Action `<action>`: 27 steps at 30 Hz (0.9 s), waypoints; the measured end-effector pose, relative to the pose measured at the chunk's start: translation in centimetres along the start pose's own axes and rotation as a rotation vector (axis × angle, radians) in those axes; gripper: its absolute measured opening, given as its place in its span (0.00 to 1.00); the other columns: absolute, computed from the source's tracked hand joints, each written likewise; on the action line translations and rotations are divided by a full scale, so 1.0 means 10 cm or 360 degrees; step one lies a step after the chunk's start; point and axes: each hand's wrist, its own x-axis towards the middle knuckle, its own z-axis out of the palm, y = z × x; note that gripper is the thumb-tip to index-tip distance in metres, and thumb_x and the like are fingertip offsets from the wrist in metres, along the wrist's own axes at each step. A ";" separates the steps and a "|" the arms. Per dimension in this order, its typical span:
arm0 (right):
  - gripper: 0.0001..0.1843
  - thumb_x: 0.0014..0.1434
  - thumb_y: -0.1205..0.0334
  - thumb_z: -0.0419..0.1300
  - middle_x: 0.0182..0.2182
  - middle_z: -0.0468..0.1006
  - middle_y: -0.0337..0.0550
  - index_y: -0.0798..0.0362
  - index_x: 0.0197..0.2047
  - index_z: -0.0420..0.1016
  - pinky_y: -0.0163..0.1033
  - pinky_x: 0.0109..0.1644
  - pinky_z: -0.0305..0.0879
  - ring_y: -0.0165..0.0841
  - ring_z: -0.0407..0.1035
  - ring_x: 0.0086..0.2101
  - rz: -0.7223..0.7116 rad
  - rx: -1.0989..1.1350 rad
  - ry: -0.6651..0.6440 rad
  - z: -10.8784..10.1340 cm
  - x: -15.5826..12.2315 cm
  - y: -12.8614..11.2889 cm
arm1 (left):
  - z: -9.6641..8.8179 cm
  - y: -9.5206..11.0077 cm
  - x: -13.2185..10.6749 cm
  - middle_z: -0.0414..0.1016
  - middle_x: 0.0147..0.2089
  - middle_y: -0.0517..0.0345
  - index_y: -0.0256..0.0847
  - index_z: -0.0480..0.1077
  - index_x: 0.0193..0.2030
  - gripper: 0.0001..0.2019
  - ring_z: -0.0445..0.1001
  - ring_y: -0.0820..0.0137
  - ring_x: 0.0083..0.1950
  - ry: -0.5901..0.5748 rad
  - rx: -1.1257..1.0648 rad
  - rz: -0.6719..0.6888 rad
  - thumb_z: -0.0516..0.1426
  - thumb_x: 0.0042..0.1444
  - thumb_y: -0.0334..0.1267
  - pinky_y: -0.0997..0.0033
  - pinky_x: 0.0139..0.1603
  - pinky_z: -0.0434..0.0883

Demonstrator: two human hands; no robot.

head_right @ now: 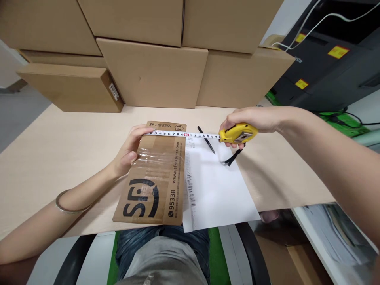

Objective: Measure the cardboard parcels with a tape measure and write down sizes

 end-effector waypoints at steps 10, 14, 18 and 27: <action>0.20 0.58 0.45 0.59 0.24 0.79 0.44 0.53 0.29 0.80 0.38 0.26 0.72 0.35 0.74 0.25 -0.0030 0.0073 0.0026 0.34 0.42 -0.49 | 0.00 0.03 0.00 0.65 0.62 0.47 0.56 0.67 0.71 0.32 0.63 0.51 0.69 0.0005 0.0042 0.0003 0.52 0.66 0.66 0.44 0.69 0.71; 0.24 0.62 0.49 0.52 0.24 0.80 0.46 0.59 0.28 0.80 0.34 0.25 0.68 0.31 0.74 0.24 -0.0022 0.0163 -0.0061 0.35 0.44 -0.54 | 0.00 0.03 -0.01 0.65 0.63 0.47 0.56 0.66 0.71 0.32 0.61 0.50 0.70 -0.0003 0.0039 -0.0017 0.52 0.66 0.66 0.43 0.70 0.70; 0.19 0.62 0.50 0.58 0.25 0.82 0.42 0.56 0.31 0.81 0.35 0.27 0.71 0.31 0.75 0.24 0.0052 0.0233 -0.0080 0.34 0.44 -0.52 | 0.01 0.04 -0.01 0.65 0.64 0.48 0.56 0.65 0.71 0.32 0.61 0.50 0.71 -0.0019 0.0035 -0.0030 0.52 0.66 0.66 0.41 0.71 0.69; 0.21 0.67 0.50 0.57 0.28 0.81 0.37 0.57 0.33 0.82 0.34 0.35 0.71 0.27 0.76 0.30 -0.0007 0.0067 -0.0277 0.31 0.41 -0.58 | 0.02 0.04 0.00 0.64 0.64 0.47 0.56 0.65 0.72 0.32 0.62 0.50 0.70 -0.0015 -0.0002 -0.0017 0.53 0.66 0.64 0.42 0.71 0.68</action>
